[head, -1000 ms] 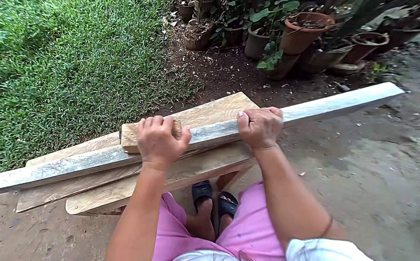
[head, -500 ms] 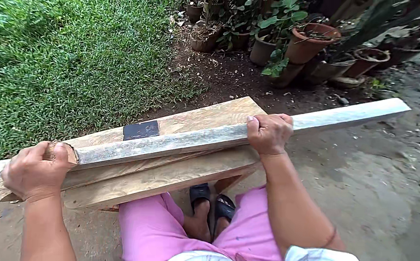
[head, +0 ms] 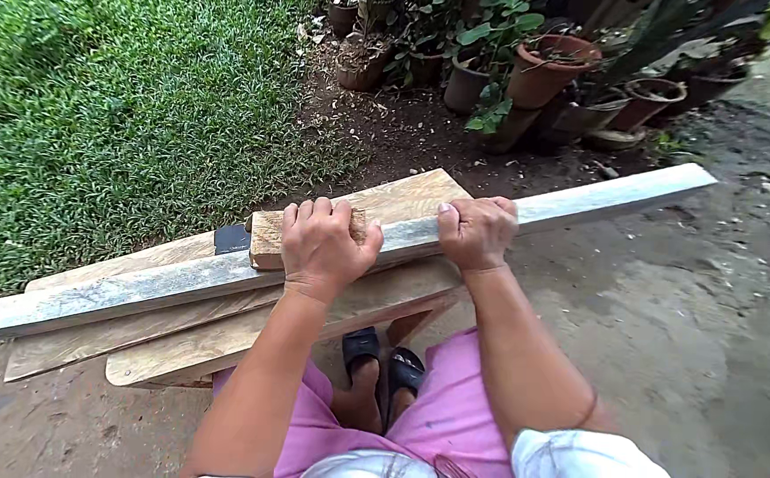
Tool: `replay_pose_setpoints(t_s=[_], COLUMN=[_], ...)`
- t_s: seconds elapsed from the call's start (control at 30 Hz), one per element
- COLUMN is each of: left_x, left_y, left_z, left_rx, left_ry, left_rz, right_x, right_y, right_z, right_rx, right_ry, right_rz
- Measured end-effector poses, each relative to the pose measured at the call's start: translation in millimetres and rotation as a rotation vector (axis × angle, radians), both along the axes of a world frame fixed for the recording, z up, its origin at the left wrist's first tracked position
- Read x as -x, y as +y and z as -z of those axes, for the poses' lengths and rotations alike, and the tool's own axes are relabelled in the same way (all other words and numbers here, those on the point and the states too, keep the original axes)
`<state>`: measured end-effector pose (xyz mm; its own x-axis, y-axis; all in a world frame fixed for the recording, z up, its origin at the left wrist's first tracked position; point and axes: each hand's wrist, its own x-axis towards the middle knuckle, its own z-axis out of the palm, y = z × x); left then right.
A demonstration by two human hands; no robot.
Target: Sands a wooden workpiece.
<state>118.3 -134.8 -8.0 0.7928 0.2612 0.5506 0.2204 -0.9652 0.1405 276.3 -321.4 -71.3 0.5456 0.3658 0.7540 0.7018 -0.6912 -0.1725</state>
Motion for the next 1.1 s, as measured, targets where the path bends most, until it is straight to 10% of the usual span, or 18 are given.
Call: replay_pose_setpoints(t_s=[0.17,0.4,0.53,0.8,1.1], left_x=[61.1,177.7,145.1,6.0,116.1], left_y=[61.3,192.0,144.9,9.1,108.9], left_z=[3.1,10.6,-5.1,2.5,6.4], left_rx=[-0.027,0.071,0.125,-0.006,-0.060], left_ry=[0.003,0.040,0.045,-0.057,-0.011], left_rz=[-0.032,-0.595,-0.629,-0.024,-0.141], right_x=[-0.3,2.7,3.3,-0.6,2.2], right_y=[0.3,2.5,4.8,2.4,0.6], right_z=[-0.8,-0.8,-0.2,0.3,-2.0], right_rx=[0.013,-0.015,-0.008,-0.001,0.010], right_ry=[0.013,0.002,0.022,0.024,0.034], right_rz=[-0.017,0.005,0.017,-0.003,-0.004])
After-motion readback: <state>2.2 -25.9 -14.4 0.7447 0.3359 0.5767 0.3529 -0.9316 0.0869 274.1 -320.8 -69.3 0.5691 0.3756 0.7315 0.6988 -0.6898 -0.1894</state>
